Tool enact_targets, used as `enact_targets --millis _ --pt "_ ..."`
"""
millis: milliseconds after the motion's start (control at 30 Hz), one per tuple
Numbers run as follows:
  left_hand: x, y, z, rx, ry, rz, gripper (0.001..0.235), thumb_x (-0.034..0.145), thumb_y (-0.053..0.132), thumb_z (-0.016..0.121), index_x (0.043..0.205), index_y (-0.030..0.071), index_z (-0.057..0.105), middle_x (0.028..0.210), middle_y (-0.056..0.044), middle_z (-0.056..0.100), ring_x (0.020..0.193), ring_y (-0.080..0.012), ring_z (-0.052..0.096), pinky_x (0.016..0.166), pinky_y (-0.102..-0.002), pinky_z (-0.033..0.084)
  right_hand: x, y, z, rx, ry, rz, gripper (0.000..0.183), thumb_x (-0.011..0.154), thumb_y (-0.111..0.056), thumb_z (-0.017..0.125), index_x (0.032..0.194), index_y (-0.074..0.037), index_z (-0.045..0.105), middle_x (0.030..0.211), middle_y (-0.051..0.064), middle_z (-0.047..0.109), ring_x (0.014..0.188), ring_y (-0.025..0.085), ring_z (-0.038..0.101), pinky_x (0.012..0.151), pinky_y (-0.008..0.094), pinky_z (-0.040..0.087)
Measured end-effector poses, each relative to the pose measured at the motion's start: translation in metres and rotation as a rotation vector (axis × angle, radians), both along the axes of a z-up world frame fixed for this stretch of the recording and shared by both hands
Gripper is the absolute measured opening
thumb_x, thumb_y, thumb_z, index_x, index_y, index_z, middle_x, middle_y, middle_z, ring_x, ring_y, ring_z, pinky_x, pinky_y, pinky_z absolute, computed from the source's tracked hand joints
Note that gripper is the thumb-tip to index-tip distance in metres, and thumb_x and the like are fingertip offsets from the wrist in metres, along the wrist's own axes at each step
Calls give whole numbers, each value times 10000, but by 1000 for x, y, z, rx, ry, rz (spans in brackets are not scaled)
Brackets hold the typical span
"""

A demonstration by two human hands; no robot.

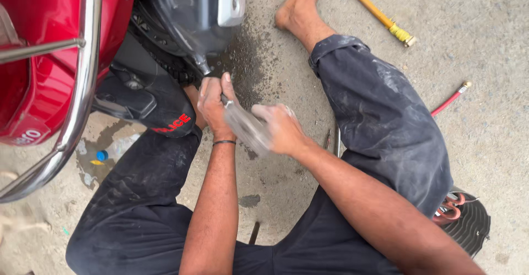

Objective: The person sits on the ground and uses a hammer to repeatedly strike a metal tool inserted into the rear wheel hub of a red scooter. The person continues this action for the duration of the clip.

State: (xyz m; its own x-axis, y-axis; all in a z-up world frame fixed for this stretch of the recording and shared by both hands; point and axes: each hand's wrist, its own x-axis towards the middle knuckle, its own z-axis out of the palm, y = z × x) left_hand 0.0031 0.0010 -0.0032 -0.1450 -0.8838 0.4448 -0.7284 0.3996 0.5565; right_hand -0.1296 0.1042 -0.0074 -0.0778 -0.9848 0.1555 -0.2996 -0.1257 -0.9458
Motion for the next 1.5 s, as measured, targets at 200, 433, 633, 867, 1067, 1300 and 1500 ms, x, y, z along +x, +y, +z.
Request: enact_targets --millis 200,433,633,867,1067,1300,1500 --pt "4 -6 -2 -58 -5 -39 256 1022 155 698 860 -3 580 851 -145 597 786 -349 597 719 -453 477 -11 -1 -3 -75 84 67 314 792 -284 764 760 -62 545 680 171 565 671 377 618 661 485 488" --pt "-2 -19 5 90 30 -132 315 935 197 777 822 10 550 816 -126 586 721 -325 581 654 -433 479 -8 -18 -9 137 101 -80 302 755 -274 775 744 -49 574 692 197 620 695 425 646 630 508 488" --pt "15 -11 9 145 -107 -198 390 963 230 764 774 3 510 775 -166 518 669 -370 537 608 -475 424 -16 8 13 -64 72 34 315 795 -277 757 818 -34 558 706 176 592 711 398 633 624 489 470" --pt "10 -10 10 77 -31 -73 398 1026 210 695 765 -5 485 755 -160 518 650 -359 537 617 -474 424 -5 0 37 -148 31 62 334 839 -208 806 716 -37 548 635 145 532 599 342 580 619 473 447" --pt "4 -7 13 -9 31 -68 319 1039 191 677 813 8 547 802 -141 576 702 -341 594 646 -447 466 -14 -8 34 27 -70 -91 197 774 -97 711 958 -30 692 712 121 630 648 306 684 630 429 530" --pt "5 -5 11 -7 53 -24 287 1060 190 652 852 10 566 828 -138 585 727 -341 602 668 -433 480 -3 -10 22 -78 51 -7 249 739 -163 809 775 -31 600 654 167 583 632 374 640 597 476 471" --pt "5 -9 1 53 -8 -15 356 1026 208 695 784 10 524 766 -136 557 653 -330 588 622 -442 458 -6 0 2 -127 131 56 288 751 -233 754 722 -67 520 661 159 569 640 366 614 612 466 471"
